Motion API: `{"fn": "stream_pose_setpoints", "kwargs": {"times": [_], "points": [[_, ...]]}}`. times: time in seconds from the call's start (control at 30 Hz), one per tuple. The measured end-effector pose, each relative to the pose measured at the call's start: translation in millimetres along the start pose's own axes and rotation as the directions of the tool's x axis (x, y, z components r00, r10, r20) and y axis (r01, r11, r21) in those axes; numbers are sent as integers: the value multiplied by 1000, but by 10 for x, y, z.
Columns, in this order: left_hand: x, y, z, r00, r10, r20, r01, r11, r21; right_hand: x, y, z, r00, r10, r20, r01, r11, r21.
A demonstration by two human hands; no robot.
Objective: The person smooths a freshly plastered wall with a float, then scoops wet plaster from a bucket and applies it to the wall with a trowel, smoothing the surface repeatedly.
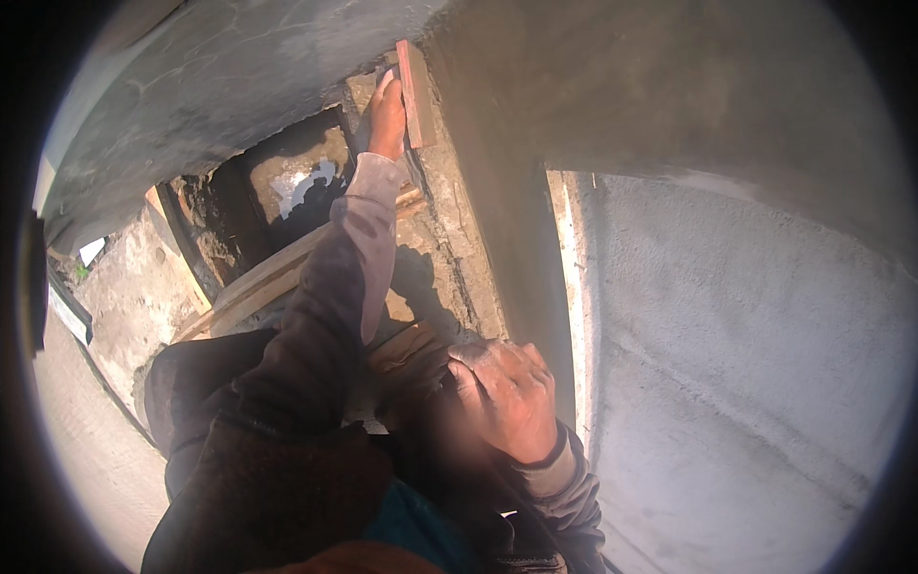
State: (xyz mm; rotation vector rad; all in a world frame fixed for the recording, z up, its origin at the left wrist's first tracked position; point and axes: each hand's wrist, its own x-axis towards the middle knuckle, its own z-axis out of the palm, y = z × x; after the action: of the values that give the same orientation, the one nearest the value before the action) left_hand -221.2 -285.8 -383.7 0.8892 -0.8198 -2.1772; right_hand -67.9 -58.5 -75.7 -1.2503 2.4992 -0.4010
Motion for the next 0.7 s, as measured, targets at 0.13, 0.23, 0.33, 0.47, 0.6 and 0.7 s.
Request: {"fn": "stream_pose_setpoints", "kwargs": {"times": [0.13,0.23,0.33,0.47,0.6,0.7], "points": [[-33,26,75,997,70,-20,-66,985,161,-3,-1,-27,1000,-7,8,6,1000,17],[51,155,143,986,165,22,-164,940,301,4,-49,-42,1000,1,15,-2,998,58],[120,136,249,976,208,69,-216,853,475,8,-63,-57,1000,7,18,-8,998,57],[16,184,521,930,340,138,-362,788,498,-35,-58,-46,1000,7,7,-7,999,50],[-99,487,790,916,375,142,-390,753,529,-51,-72,-52,1000,-12,6,12,999,42],[-174,615,892,923,358,144,-383,799,463,-71,-61,-53,1000,-10,8,9,999,42]]}}
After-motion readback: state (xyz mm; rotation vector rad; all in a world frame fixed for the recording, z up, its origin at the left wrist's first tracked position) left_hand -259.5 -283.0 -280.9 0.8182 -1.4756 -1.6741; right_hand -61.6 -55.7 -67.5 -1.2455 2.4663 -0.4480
